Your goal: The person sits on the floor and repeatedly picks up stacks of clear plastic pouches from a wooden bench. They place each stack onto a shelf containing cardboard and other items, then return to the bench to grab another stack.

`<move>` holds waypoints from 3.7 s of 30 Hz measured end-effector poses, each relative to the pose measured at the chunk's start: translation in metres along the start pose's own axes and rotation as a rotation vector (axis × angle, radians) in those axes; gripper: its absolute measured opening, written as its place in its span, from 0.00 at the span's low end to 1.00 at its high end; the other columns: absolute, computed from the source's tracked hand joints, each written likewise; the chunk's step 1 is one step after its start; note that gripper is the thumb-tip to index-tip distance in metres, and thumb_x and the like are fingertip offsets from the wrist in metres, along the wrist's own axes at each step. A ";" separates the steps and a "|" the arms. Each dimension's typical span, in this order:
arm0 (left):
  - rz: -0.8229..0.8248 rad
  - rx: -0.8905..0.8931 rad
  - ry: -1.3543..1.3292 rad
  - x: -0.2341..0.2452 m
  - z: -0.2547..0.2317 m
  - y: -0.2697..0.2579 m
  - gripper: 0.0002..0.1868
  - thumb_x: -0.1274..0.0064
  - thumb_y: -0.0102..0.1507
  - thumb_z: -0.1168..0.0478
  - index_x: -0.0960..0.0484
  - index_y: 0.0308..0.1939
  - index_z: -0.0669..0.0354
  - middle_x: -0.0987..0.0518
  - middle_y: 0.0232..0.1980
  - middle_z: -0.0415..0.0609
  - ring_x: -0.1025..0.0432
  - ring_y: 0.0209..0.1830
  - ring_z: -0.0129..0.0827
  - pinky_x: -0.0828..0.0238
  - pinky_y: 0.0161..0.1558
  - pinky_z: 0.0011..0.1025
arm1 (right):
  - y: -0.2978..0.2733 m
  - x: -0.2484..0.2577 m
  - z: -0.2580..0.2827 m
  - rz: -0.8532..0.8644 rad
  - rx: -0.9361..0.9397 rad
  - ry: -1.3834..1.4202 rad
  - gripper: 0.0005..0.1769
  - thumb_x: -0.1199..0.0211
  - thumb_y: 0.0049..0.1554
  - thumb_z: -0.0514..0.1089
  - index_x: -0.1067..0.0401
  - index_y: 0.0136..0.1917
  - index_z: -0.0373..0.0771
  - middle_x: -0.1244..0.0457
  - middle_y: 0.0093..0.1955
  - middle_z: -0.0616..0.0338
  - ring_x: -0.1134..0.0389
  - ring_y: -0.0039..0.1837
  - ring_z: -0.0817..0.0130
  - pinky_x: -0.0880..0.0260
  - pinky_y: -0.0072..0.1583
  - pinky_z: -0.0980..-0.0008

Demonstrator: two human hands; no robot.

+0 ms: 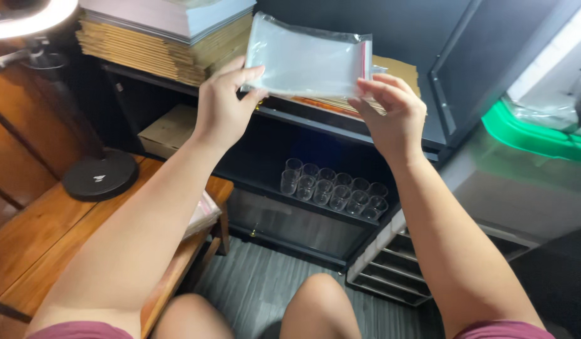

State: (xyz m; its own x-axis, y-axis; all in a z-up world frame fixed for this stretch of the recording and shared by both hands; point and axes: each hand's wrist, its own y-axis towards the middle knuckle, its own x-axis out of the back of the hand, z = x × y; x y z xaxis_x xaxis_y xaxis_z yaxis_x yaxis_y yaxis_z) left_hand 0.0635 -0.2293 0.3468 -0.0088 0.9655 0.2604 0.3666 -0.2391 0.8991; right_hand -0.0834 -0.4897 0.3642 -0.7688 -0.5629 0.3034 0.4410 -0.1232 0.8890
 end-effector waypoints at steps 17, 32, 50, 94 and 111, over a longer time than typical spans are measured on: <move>0.170 0.384 -0.045 -0.090 0.035 0.084 0.20 0.36 0.61 0.64 0.15 0.58 0.54 0.23 0.68 0.49 0.27 0.66 0.38 0.33 0.66 0.34 | 0.050 0.019 -0.077 0.019 -0.136 -0.187 0.13 0.22 0.55 0.46 0.17 0.53 0.44 0.29 0.53 0.64 0.29 0.49 0.76 0.25 0.57 0.77; 0.385 0.559 0.065 -0.098 0.027 0.081 0.19 0.41 0.65 0.57 0.17 0.60 0.49 0.23 0.68 0.45 0.31 0.70 0.40 0.37 0.69 0.40 | 0.041 0.021 -0.099 0.159 -0.299 -0.334 0.15 0.25 0.55 0.51 0.17 0.54 0.47 0.27 0.52 0.64 0.29 0.48 0.74 0.28 0.54 0.73; 0.424 0.358 0.167 -0.100 0.036 0.066 0.23 0.60 0.68 0.63 0.23 0.66 0.59 0.32 0.75 0.51 0.33 0.71 0.46 0.39 0.70 0.43 | 0.024 0.015 -0.114 0.226 -0.108 -0.423 0.17 0.36 0.63 0.52 0.19 0.57 0.40 0.33 0.60 0.54 0.32 0.61 0.57 0.32 0.61 0.59; -0.059 0.637 0.709 0.133 0.064 -0.378 0.28 0.34 0.59 0.57 0.19 0.64 0.51 0.32 0.74 0.63 0.34 0.72 0.61 0.36 0.67 0.55 | -0.205 -0.273 0.030 0.678 -0.153 0.159 0.18 0.30 0.55 0.44 0.24 0.60 0.50 0.36 0.64 0.57 0.30 0.62 0.45 0.25 0.59 0.46; -0.086 0.561 0.738 0.129 0.086 -0.400 0.21 0.37 0.63 0.57 0.16 0.61 0.42 0.30 0.74 0.61 0.33 0.71 0.59 0.37 0.69 0.50 | -0.274 -0.314 0.021 0.766 -0.116 -0.031 0.30 0.36 0.63 0.49 0.34 0.77 0.53 0.47 0.81 0.49 0.48 0.81 0.44 0.38 0.75 0.50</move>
State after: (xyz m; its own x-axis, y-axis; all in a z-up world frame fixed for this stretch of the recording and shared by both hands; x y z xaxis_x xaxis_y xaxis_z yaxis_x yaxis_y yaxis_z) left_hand -0.0045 0.0001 -0.0096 -0.5755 0.6213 0.5317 0.7317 0.1009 0.6741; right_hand 0.0278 -0.2623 0.0327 -0.2419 -0.5025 0.8301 0.8993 0.2052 0.3862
